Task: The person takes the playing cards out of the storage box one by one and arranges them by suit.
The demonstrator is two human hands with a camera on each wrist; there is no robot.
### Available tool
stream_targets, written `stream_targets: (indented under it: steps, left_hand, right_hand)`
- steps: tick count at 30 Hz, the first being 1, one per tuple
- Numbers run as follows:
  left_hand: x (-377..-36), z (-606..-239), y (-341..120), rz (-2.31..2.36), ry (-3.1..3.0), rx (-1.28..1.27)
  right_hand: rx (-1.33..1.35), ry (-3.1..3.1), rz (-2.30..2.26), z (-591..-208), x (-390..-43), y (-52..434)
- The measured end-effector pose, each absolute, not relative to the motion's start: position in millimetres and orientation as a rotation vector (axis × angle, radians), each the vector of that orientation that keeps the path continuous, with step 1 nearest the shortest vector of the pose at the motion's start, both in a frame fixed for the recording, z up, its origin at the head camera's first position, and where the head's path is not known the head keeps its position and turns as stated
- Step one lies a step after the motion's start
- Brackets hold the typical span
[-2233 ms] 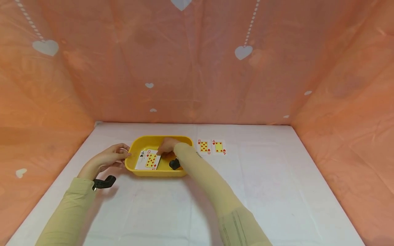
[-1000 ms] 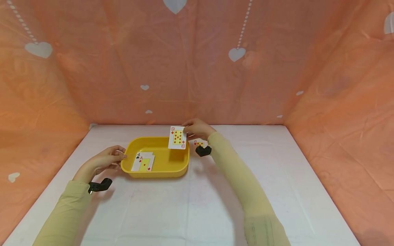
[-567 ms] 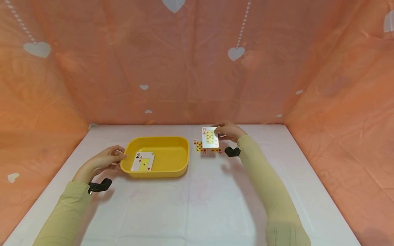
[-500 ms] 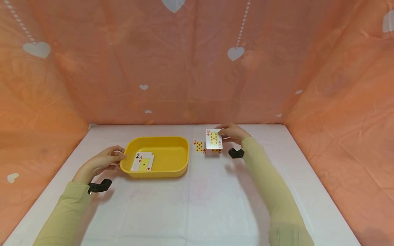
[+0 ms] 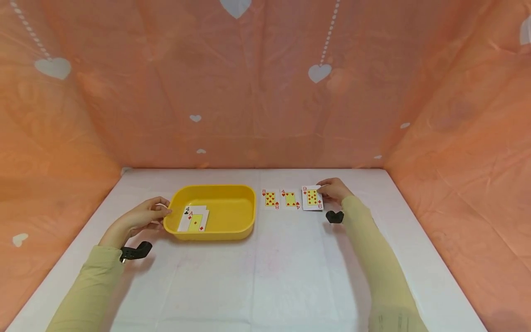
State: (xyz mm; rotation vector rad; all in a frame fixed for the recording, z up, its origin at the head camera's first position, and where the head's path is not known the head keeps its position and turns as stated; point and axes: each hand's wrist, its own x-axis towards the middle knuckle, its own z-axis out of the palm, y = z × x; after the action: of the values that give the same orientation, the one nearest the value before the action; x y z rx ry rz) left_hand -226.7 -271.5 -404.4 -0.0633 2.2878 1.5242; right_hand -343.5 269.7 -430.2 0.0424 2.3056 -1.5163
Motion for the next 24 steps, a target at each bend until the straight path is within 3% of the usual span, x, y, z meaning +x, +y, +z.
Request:
stream_targets:
  steps: [24]
  left_hand:
    - [-226.5,-404.8,-272.6,1.522,2.288,-0.066]
  right_hand:
    - [0.090,2.562,-1.313,-435.3,-343.0,265.1]
